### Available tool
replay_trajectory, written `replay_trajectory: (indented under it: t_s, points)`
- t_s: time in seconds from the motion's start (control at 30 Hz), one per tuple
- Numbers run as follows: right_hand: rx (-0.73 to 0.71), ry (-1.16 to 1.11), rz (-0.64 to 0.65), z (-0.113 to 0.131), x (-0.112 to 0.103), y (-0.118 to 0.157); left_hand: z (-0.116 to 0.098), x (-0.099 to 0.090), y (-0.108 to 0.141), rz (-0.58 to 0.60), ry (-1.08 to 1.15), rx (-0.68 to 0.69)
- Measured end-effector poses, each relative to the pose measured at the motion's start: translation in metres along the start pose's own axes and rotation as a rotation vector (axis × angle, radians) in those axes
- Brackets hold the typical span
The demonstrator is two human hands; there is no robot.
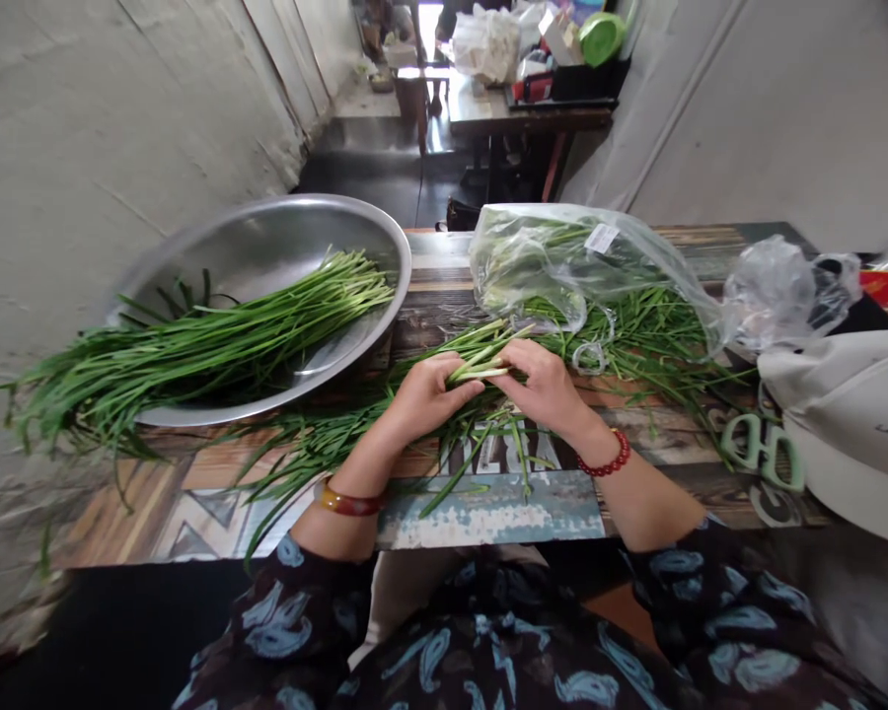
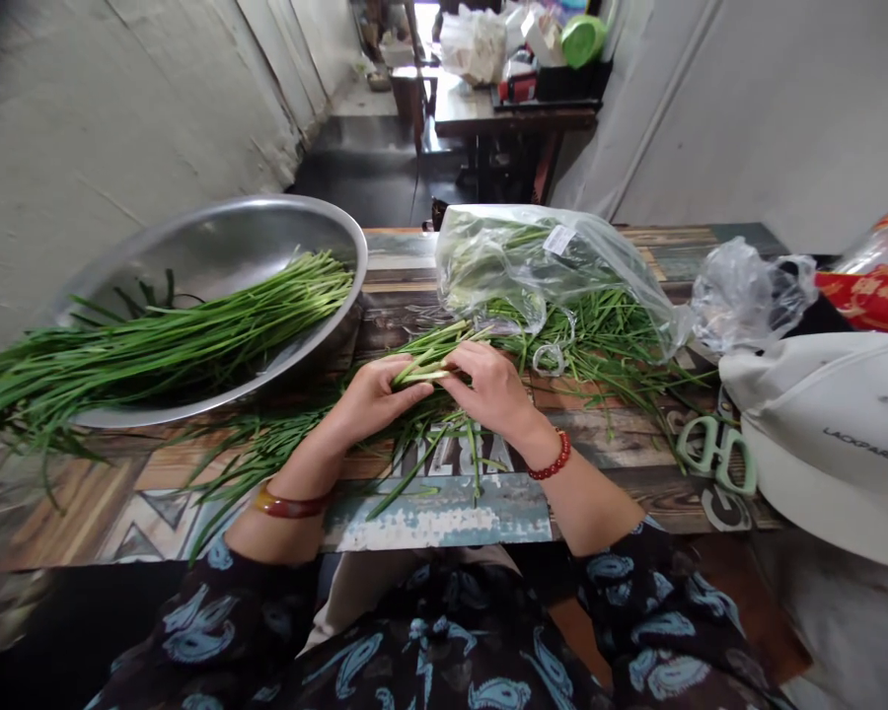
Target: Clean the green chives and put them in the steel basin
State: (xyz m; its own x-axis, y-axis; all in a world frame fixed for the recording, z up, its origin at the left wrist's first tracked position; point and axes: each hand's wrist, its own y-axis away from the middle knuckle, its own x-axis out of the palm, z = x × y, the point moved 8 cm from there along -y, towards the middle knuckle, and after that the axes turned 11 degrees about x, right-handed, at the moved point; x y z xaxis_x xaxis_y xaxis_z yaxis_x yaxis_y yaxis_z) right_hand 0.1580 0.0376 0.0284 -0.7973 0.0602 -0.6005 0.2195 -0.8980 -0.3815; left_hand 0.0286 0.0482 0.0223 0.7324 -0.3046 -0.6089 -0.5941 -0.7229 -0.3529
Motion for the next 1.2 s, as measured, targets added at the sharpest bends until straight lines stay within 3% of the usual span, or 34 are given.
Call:
replay_trajectory:
  t_s: [0.1, 0.2, 0.37, 0.47, 0.6, 0.8, 0.97, 1.07, 1.2]
  points:
    - [0.092, -0.118, -0.028, -0.008, -0.003, -0.002, -0.002, 0.001, -0.001, 0.011, -0.054, 0.028]
    - [0.277, -0.223, -0.082, -0.028, -0.012, -0.004, -0.002, 0.002, -0.002, 0.015, -0.054, 0.023]
    - [0.443, -0.428, -0.297, -0.061, -0.037, -0.002, -0.002, -0.003, -0.003, -0.010, -0.047, 0.028]
    - [0.433, -0.399, -0.313, -0.061, -0.039, -0.003, -0.004, -0.008, -0.001, -0.035, -0.043, 0.043]
    - [0.339, -0.199, -0.285, -0.046, -0.031, -0.004, 0.002, -0.006, 0.005, -0.016, -0.047, -0.003]
    - [0.223, 0.050, -0.356, -0.037, -0.037, -0.001, 0.002, -0.003, 0.009, -0.027, -0.163, -0.005]
    - [0.134, 0.121, -0.191, -0.025, -0.032, -0.004, 0.003, -0.007, 0.012, -0.043, -0.292, -0.030]
    - [0.083, 0.144, -0.127, -0.020, -0.028, 0.008, 0.005, -0.009, 0.013, -0.046, -0.406, -0.029]
    - [0.079, 0.199, -0.182, -0.032, -0.031, 0.034, -0.006, -0.017, 0.011, -0.059, -0.599, -0.003]
